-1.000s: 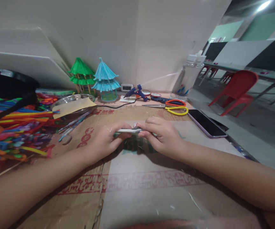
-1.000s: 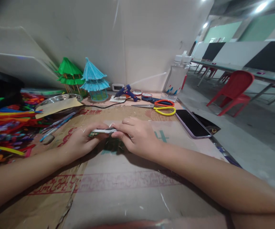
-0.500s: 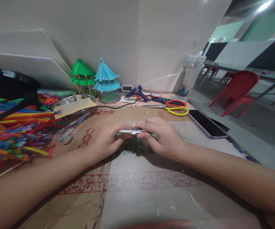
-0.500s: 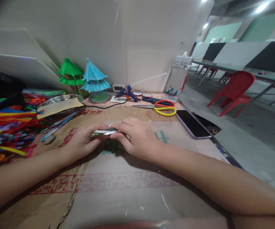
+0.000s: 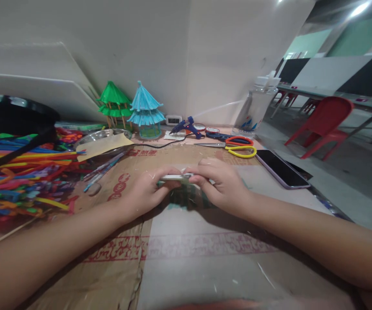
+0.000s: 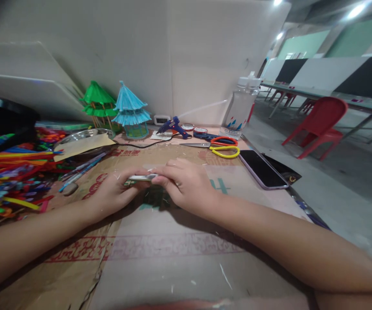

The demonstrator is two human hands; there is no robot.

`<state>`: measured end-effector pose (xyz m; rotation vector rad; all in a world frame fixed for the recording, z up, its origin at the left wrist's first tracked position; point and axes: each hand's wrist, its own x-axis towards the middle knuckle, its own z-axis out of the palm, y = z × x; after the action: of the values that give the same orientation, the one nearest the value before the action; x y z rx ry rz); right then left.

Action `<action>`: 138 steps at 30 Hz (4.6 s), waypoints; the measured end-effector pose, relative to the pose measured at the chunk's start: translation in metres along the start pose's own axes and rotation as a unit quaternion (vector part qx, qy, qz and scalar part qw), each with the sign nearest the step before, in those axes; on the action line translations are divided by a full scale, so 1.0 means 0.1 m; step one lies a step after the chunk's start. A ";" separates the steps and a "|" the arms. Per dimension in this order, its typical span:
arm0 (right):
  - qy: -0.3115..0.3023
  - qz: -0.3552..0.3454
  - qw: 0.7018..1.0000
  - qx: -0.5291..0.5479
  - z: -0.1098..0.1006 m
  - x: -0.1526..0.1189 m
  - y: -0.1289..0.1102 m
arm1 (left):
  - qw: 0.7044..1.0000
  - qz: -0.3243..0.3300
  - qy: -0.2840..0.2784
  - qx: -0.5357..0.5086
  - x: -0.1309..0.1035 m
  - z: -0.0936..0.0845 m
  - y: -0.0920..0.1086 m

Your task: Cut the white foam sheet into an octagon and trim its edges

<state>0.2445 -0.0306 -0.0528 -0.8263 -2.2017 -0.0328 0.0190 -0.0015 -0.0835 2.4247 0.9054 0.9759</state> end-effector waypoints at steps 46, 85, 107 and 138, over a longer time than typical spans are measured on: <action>-0.055 0.010 0.992 -0.111 -0.26 0.07 0.15 | 0.996 -0.089 0.020 0.014 0.00 -0.04 0.05; -0.015 0.049 0.998 0.020 -0.11 -0.03 0.14 | 0.999 -0.050 0.000 -0.006 -0.01 -0.03 0.02; 0.005 0.270 0.940 0.209 0.07 -0.04 0.22 | 0.980 -0.151 0.061 -0.111 0.07 -0.01 0.00; -0.043 0.027 0.999 -0.002 -0.01 -0.16 0.20 | 0.995 -0.089 -0.007 -0.036 0.07 -0.08 -0.01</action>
<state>0.2643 -0.0235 -0.0677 -0.9030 -2.2589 0.0253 0.0168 0.0052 -0.0754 2.2437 1.0422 0.9087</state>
